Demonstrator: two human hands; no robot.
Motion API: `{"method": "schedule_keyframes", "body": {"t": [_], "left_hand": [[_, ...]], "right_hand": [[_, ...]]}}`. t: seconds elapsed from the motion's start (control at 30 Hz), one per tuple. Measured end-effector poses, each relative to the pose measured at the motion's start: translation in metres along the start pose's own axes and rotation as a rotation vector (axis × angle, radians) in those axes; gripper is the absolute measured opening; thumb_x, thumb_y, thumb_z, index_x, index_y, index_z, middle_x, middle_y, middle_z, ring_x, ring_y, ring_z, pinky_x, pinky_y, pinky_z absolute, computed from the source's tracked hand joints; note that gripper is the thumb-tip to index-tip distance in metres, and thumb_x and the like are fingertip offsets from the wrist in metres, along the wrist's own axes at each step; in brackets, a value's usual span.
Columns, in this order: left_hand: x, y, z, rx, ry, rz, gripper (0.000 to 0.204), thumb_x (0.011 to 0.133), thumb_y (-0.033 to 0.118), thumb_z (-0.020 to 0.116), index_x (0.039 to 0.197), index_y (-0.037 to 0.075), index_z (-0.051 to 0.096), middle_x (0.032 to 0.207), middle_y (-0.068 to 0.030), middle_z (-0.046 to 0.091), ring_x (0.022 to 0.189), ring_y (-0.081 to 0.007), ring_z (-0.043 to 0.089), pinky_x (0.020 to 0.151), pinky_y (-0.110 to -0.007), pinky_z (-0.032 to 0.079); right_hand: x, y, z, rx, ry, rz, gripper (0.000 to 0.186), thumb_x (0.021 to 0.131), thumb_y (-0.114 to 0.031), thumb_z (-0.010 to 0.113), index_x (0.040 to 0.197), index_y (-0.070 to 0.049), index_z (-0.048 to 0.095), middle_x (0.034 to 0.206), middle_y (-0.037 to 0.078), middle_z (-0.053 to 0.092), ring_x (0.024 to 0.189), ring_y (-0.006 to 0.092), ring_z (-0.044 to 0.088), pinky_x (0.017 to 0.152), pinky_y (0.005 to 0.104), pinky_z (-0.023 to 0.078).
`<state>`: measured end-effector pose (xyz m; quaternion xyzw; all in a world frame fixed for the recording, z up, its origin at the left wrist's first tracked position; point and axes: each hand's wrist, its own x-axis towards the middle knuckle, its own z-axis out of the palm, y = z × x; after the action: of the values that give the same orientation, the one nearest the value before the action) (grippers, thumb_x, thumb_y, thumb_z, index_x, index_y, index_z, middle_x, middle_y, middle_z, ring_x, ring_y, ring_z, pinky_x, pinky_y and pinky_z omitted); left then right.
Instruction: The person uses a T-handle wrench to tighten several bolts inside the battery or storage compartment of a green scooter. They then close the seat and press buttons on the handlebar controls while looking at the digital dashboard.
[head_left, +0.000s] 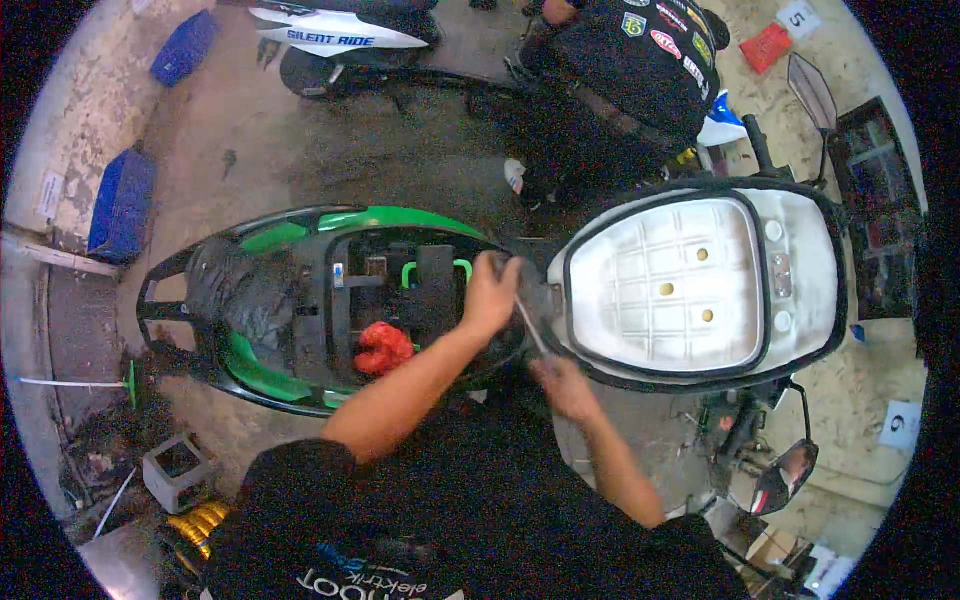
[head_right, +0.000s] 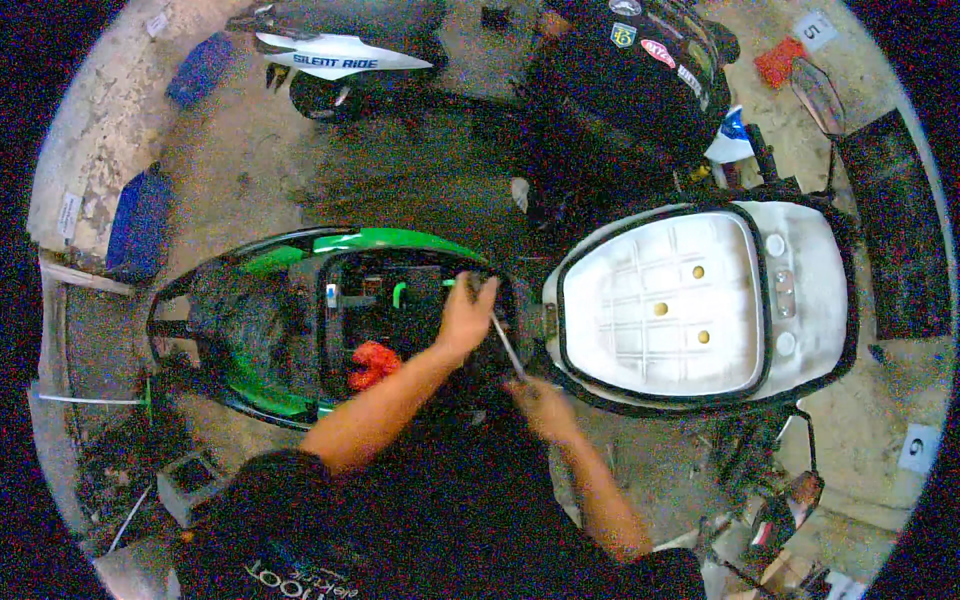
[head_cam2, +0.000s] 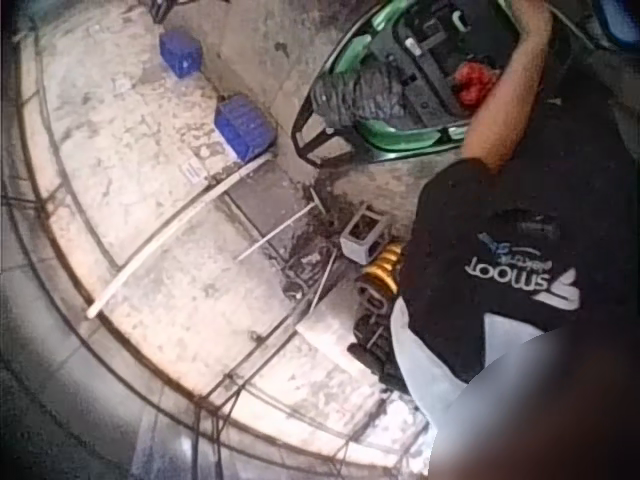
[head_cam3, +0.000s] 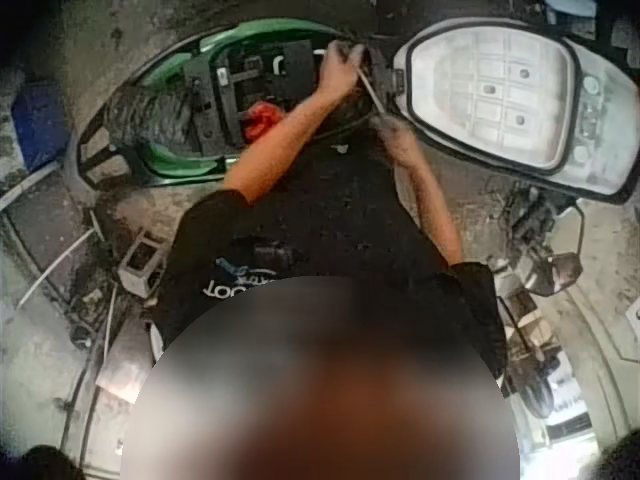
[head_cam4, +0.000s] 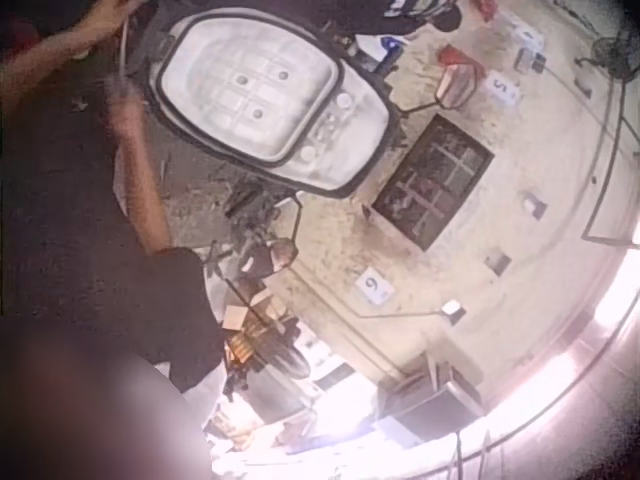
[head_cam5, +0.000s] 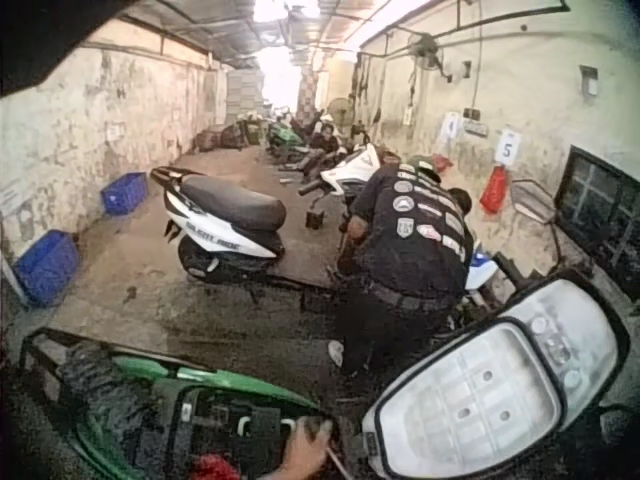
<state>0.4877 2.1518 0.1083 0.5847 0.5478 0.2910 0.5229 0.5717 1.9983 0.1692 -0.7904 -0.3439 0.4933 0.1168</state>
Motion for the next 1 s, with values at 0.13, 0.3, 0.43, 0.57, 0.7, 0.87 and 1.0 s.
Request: {"method": "schedule_keyframes", "body": {"t": [0.13,0.3,0.43,0.57,0.7,0.87,1.0], "left_hand": [[-0.005,0.036,0.051,0.321,-0.628,0.070,0.057,0.083,0.040,0.059,0.110,-0.006,0.041,0.103,-0.0311,0.056,0.096,-0.0425,0.058,0.081,-0.048,0.047],[-0.054,0.024,0.055,0.545,-1.241,0.702,0.055,0.080,0.046,0.060,0.110,0.001,0.054,0.104,-0.0242,0.060,0.095,-0.0401,0.059,0.082,-0.049,0.047],[-0.060,0.033,0.044,0.616,-1.350,0.653,0.056,0.078,0.047,0.062,0.109,0.001,0.056,0.103,-0.0216,0.062,0.094,-0.0388,0.060,0.083,-0.046,0.048],[-0.051,-0.031,0.070,0.079,-1.040,0.274,0.054,0.076,0.038,0.068,0.113,0.003,0.050,0.097,-0.0232,0.062,0.090,-0.0389,0.061,0.081,-0.045,0.048],[-0.029,-0.031,0.064,0.122,-0.946,0.252,0.060,0.070,0.029,0.072,0.113,-0.002,0.048,0.103,-0.0248,0.060,0.100,-0.0365,0.059,0.086,-0.042,0.047],[0.005,0.007,0.025,0.314,-1.196,0.277,0.053,0.076,0.026,0.065,0.121,0.001,0.053,0.118,-0.0220,0.057,0.111,-0.0332,0.054,0.096,-0.039,0.042],[0.061,-0.005,-0.042,0.030,-0.666,0.106,0.054,0.083,0.032,0.064,0.127,0.006,0.047,0.098,-0.0107,0.065,0.083,-0.0186,0.063,0.078,-0.030,0.050]], "right_hand": [[0.007,0.010,0.055,0.239,-0.042,-0.184,0.047,0.087,-0.037,0.060,0.118,-0.002,0.056,0.109,0.015,0.063,0.103,0.0228,0.056,0.090,0.0348,0.043],[0.015,0.113,0.015,-0.210,-0.144,-0.220,0.049,0.081,-0.037,0.066,0.117,-0.005,0.058,0.116,0.016,0.060,0.107,0.0300,0.056,0.090,0.0372,0.044],[-0.042,0.058,-0.022,-0.152,-0.207,0.182,0.052,0.074,-0.016,0.066,0.124,-0.010,0.052,0.122,0.020,0.054,0.107,0.0302,0.055,0.095,0.0408,0.041],[-0.047,0.025,-0.015,-0.218,0.726,-0.410,0.078,0.068,-0.017,0.075,0.134,-0.003,0.035,0.126,0.023,0.048,0.117,0.0379,0.045,0.100,0.0407,0.036],[-0.032,0.014,-0.002,-0.422,0.456,-0.618,0.083,0.069,-0.011,0.073,0.139,-0.003,0.029,0.133,0.022,0.042,0.119,0.0394,0.042,0.103,0.0438,0.031],[-0.011,0.041,0.006,-0.604,0.568,-0.633,0.061,0.079,-0.016,0.065,0.133,-0.005,0.041,0.122,0.016,0.053,0.107,0.0344,0.051,0.092,0.0434,0.039],[-0.014,0.032,-0.004,-0.533,0.594,-0.537,0.037,0.082,-0.025,0.059,0.112,-0.003,0.057,0.102,0.017,0.063,0.090,0.0345,0.059,0.079,0.0453,0.045]]}}
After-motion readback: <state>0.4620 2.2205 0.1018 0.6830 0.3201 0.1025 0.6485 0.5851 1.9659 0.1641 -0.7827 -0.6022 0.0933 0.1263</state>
